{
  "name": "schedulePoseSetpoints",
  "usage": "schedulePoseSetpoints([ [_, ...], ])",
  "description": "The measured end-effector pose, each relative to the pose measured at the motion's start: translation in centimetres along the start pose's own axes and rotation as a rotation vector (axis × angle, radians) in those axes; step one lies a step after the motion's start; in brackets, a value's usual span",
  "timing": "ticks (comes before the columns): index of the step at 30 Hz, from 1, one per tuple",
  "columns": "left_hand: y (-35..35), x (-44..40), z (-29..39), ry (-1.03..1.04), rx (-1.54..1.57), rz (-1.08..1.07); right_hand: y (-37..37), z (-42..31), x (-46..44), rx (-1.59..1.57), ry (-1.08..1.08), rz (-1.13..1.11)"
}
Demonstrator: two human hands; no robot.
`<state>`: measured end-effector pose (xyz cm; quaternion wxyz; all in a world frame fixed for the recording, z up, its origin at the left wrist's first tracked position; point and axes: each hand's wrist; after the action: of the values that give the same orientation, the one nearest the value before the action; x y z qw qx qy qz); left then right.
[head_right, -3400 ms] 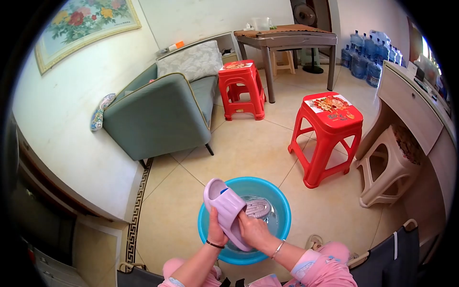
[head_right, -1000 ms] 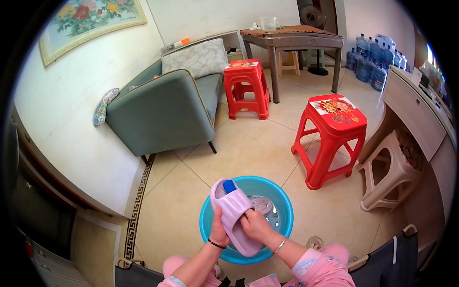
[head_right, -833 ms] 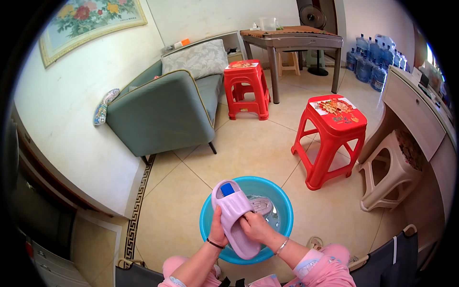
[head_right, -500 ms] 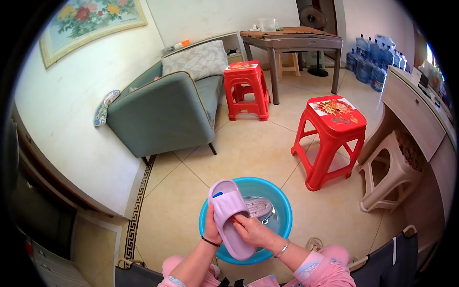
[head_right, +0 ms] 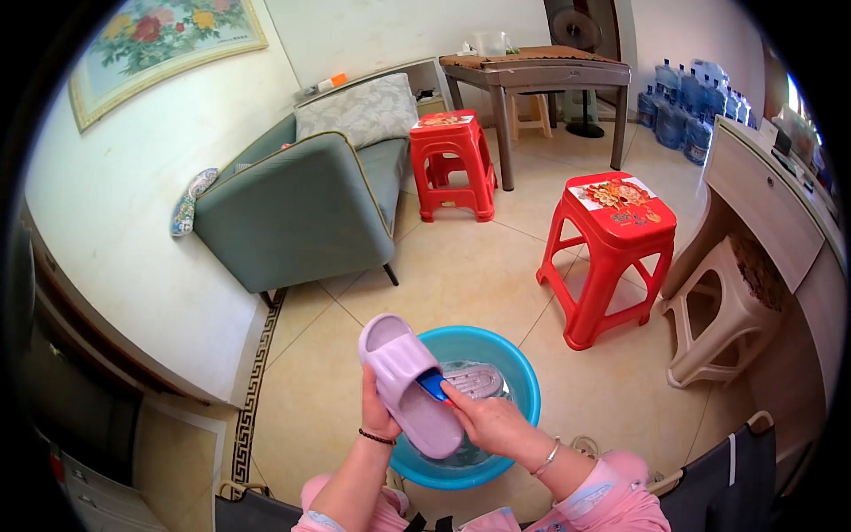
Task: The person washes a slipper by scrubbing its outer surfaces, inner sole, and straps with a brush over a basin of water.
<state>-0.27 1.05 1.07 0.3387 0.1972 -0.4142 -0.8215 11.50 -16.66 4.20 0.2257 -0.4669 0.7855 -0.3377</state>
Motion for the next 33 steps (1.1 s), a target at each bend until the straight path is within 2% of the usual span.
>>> schedulePoseSetpoints([
  [5,1.3,2.1,-1.7,-0.079,-0.171,0.009,3.3,0.0,-0.8,-0.02,-0.004,0.148],
  [7,1.8,2.7,-2.5,-0.115,-0.186,-0.03,3.9,0.0,-1.7,-0.082,0.156,0.171],
  [11,1.7,3.0,-2.6,-0.121,-0.256,-0.021,5.4,-0.2,-2.2,-0.207,0.196,0.194],
  [13,1.1,2.9,-2.6,-0.144,-0.208,-0.004,5.1,-0.8,-2.0,-0.611,0.109,0.224],
  [14,0.8,2.8,-2.6,-0.171,-0.161,0.011,4.8,-0.8,-2.0,-0.608,0.108,0.221],
  [16,0.6,2.6,-2.5,-0.174,-0.127,-0.004,4.0,-0.6,-1.9,-0.62,0.162,0.037],
  [23,0.1,2.0,-2.2,-0.213,-0.05,-0.008,2.2,-0.3,-2.3,-0.505,-0.019,-0.044],
  [25,0.5,1.7,-1.8,-0.203,-0.048,-0.007,1.1,0.1,-2.6,-0.475,-0.029,-0.198],
  [26,0.6,1.5,-1.6,-0.192,-0.04,-0.004,0.8,0.3,-2.5,-0.476,-0.03,-0.192],
  [28,0.4,1.0,-1.3,-0.149,-0.028,0.01,0.3,0.5,-2.2,-0.406,-0.163,-0.204],
  [29,0.1,0.7,-1.0,-0.107,-0.017,0.028,-0.3,0.1,-1.4,-0.411,-0.109,-0.329],
  [30,-0.3,0.3,-0.7,-0.107,-0.017,0.027,-0.5,-0.1,-0.9,-0.411,-0.109,-0.328],
  [33,-1.1,-0.5,0.0,-0.037,-0.059,0.043,-1.7,-0.7,0.0,-0.137,-0.043,-0.419],
])
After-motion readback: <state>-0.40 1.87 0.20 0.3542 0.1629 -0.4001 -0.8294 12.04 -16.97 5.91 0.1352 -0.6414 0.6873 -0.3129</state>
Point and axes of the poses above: each hand's wrist, its own x-axis away from the middle knuckle, its own y-axis out of the palm, z = x × y, and after that the axes turned 12 degrees about y, right-handed
